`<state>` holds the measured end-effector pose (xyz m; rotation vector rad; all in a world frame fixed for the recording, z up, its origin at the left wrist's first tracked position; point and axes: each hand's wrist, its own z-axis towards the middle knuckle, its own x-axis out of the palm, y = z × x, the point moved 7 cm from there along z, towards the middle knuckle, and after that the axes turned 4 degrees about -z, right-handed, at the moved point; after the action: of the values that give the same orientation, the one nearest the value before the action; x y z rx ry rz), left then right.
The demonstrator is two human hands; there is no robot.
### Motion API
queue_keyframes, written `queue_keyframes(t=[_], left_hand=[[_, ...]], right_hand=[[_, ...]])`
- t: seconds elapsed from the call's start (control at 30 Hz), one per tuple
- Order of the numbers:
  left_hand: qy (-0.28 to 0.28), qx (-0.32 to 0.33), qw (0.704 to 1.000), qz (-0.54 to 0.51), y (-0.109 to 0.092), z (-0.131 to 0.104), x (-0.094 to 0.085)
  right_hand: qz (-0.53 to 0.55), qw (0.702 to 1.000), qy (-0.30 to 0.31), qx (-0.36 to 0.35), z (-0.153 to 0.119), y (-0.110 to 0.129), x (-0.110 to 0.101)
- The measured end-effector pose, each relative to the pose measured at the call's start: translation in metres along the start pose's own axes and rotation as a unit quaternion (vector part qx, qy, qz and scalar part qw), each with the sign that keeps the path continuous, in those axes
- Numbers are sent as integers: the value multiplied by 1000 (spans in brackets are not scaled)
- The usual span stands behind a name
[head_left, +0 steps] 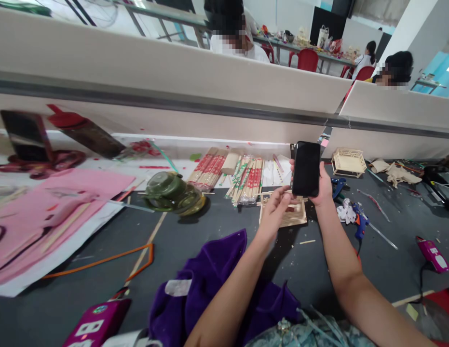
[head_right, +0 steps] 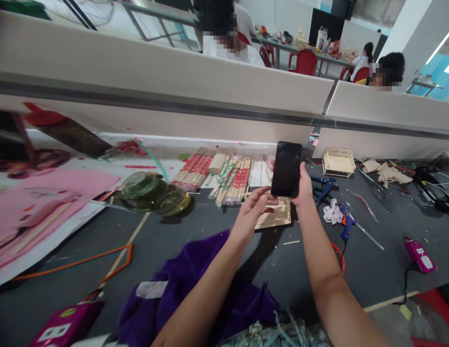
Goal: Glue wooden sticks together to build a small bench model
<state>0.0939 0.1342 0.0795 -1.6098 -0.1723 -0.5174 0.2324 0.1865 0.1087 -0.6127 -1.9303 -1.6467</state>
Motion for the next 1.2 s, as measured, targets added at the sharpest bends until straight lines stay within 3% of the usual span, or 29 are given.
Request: queue_keyframes(t=[0.13, 0.4, 0.63, 0.87, 1.07, 1.2], left_hand=[[45, -50, 996, -57, 14, -4, 7], [35, -59, 993, -93, 23, -12, 0], [23, -59, 993, -98, 26, -18, -5], [4, -47, 997, -65, 27, -16, -13], [-7, -42, 998, -50, 25, -5, -10], [-56, 19, 998, -24, 9, -4, -26]], right_hand=[[1, 1000, 0, 29, -10, -17, 1], [-1, 999, -2, 43, -20, -38, -9], [-12, 1000, -6, 18, -23, -41, -9], [-90, 985, -125, -79, -19, -14, -44], [-182, 972, -99, -107, 8, 22, -51], [-184, 958, -127, -181, 43, 49, -61]])
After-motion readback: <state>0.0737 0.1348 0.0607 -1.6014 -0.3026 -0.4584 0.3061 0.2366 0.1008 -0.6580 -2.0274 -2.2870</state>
